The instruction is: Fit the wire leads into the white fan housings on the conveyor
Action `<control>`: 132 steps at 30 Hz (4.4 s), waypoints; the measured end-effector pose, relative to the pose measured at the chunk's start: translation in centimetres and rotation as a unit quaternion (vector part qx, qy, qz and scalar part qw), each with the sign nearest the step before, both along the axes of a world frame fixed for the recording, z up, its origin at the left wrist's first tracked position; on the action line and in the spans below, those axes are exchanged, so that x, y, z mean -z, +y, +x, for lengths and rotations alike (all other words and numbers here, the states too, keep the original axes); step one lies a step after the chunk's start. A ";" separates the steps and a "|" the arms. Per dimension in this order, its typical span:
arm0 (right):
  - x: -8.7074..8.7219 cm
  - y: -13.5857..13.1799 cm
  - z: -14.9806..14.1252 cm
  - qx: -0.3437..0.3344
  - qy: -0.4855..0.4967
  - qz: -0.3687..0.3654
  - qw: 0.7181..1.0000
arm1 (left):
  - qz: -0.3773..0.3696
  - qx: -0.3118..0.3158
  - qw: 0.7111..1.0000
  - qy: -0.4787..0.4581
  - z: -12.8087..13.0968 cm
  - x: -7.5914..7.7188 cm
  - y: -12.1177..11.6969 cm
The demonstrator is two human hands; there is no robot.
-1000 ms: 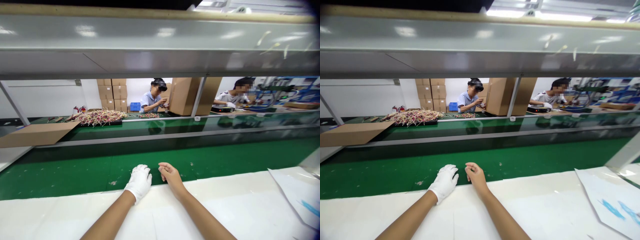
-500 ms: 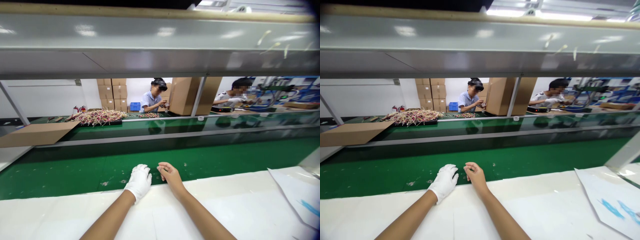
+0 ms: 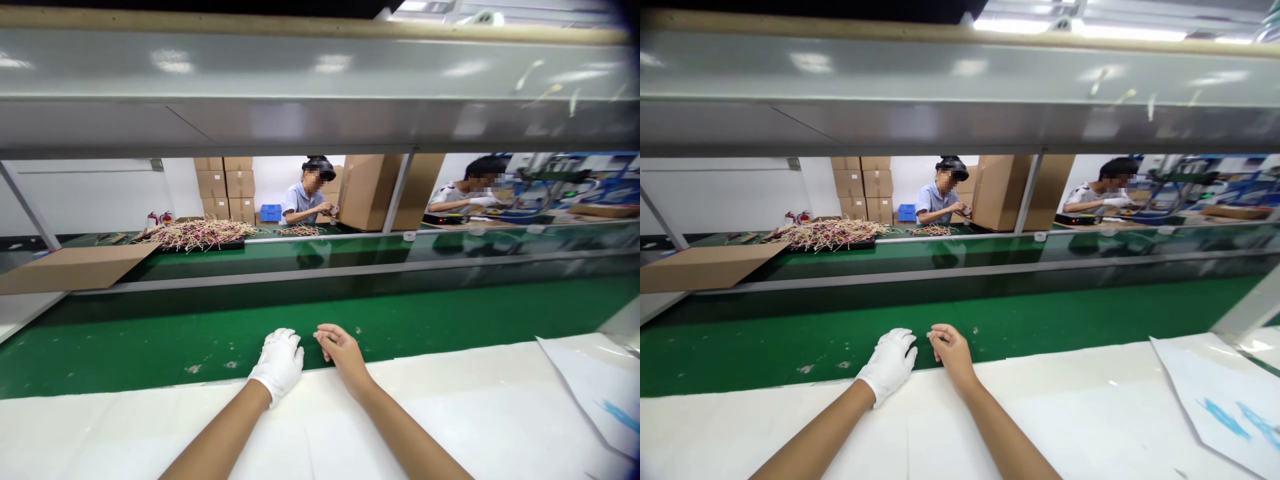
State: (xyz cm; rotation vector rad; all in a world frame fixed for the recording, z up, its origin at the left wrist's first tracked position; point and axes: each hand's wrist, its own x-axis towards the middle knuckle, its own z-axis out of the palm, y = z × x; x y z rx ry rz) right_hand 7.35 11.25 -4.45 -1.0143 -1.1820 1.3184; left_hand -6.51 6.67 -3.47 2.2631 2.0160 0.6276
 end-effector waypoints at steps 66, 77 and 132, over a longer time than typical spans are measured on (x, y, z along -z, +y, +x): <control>-0.1 -0.1 -0.1 -0.035 -0.029 0.014 0.999 | 0.007 0.004 1.000 -0.005 0.0 0.3 0.2; -0.6 -0.6 -0.2 -0.022 -0.022 0.005 1.000 | 0.004 0.004 1.000 0.002 -0.1 0.2 0.2; 0.4 -0.1 0.2 -0.018 -0.062 0.037 0.997 | -0.005 0.006 1.000 0.001 0.0 -0.4 0.0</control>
